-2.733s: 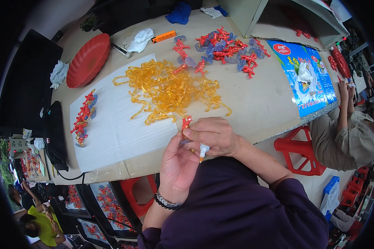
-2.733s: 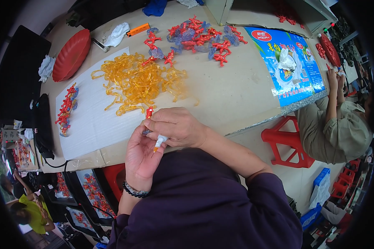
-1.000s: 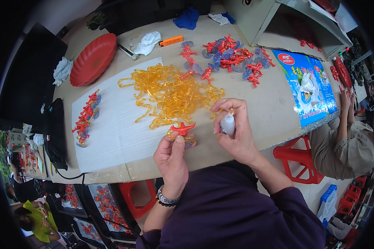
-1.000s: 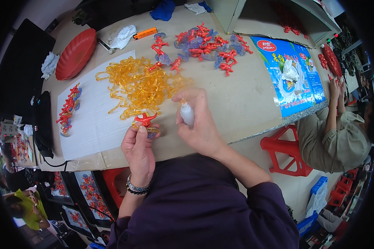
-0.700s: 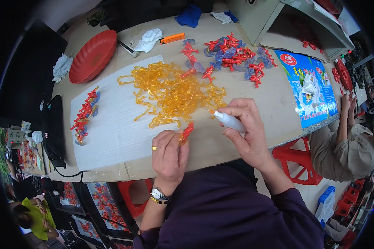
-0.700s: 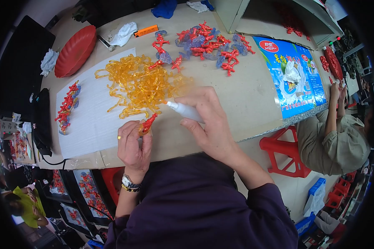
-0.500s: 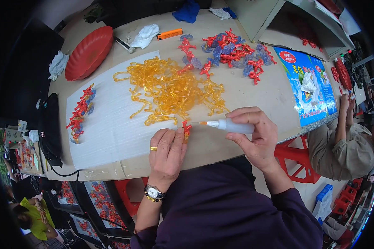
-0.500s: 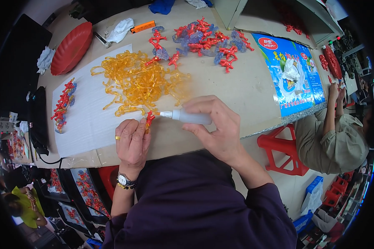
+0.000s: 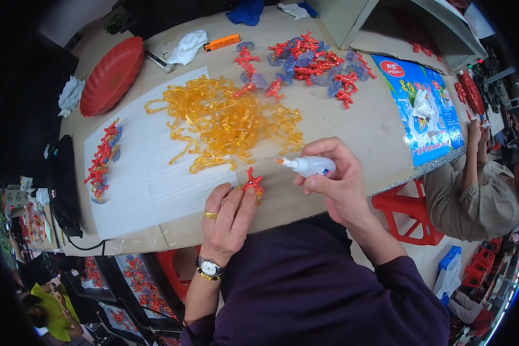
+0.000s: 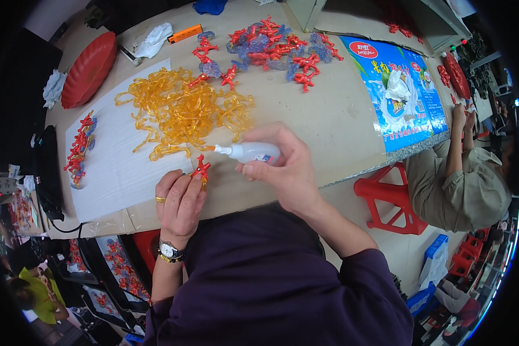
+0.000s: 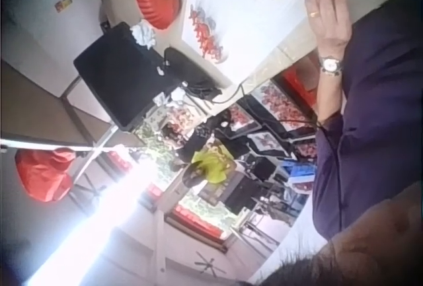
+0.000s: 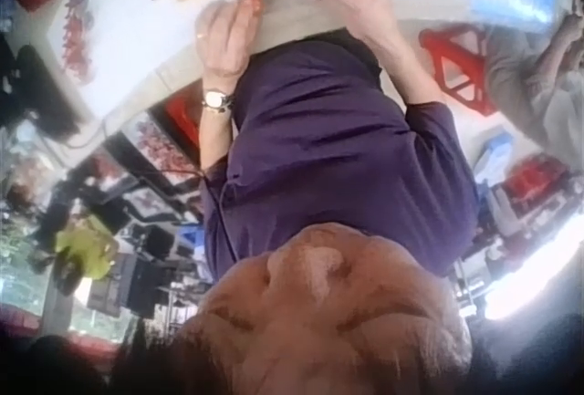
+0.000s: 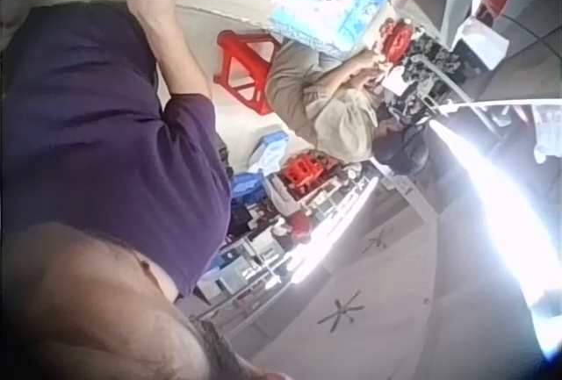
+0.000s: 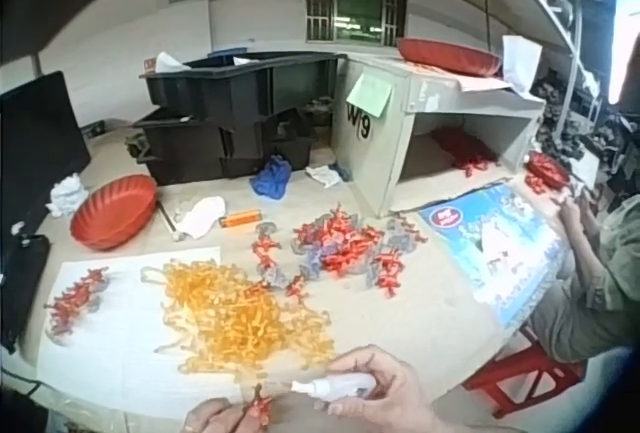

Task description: The person applies glue from a glue bottle to small translucent plastic figurines and assembles them by hand at a workbench.

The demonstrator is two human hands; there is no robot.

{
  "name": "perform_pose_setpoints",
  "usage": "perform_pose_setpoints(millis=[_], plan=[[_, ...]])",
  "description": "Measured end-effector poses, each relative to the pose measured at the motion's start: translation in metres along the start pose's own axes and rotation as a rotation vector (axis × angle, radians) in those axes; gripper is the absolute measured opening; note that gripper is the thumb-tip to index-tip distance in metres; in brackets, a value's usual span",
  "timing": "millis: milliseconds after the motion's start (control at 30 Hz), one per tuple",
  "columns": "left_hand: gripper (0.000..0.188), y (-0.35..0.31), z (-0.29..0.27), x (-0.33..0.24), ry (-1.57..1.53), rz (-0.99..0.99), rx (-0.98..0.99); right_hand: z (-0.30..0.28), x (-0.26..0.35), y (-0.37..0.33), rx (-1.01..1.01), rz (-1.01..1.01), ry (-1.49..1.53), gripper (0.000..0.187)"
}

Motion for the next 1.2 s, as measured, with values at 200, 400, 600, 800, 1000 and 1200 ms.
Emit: perform_pose_setpoints(millis=[200, 400, 600, 800, 1000, 1200], plan=[[0.038, -0.003, -0.005, -0.002, 0.018, 0.078, -0.042, 0.003, -0.016, -0.002, -0.025, 0.416, 0.427, 0.040], [0.034, -0.007, -0.012, -0.004, 0.048, 0.132, -0.083, 0.015, -0.026, -0.008, 0.039, 0.376, 0.341, 0.043], [0.034, -0.005, -0.014, -0.006, 0.062, 0.109, -0.085, 0.024, -0.033, -0.019, 0.166, 0.219, 0.031, 0.050], [0.033, -0.004, -0.010, -0.005, 0.079, 0.059, -0.088, 0.028, -0.037, -0.013, 0.142, 0.213, -0.026, 0.043], [0.042, -0.002, -0.007, -0.011, 0.050, -0.034, -0.072, 0.029, -0.033, -0.008, 0.122, 0.167, -0.169, 0.031], [0.047, 0.002, -0.007, -0.010, -0.027, -0.125, -0.099, 0.032, -0.023, -0.003, 0.131, 0.223, -0.160, 0.024]])
Point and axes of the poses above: each hand's wrist, its own y-axis towards the middle knuckle, its own z-axis out of the palm, x = y × z, the point moved 2 cm from there along y, towards the middle knuckle, and after that the axes turned 9 degrees about y, right-handed, at the moved point
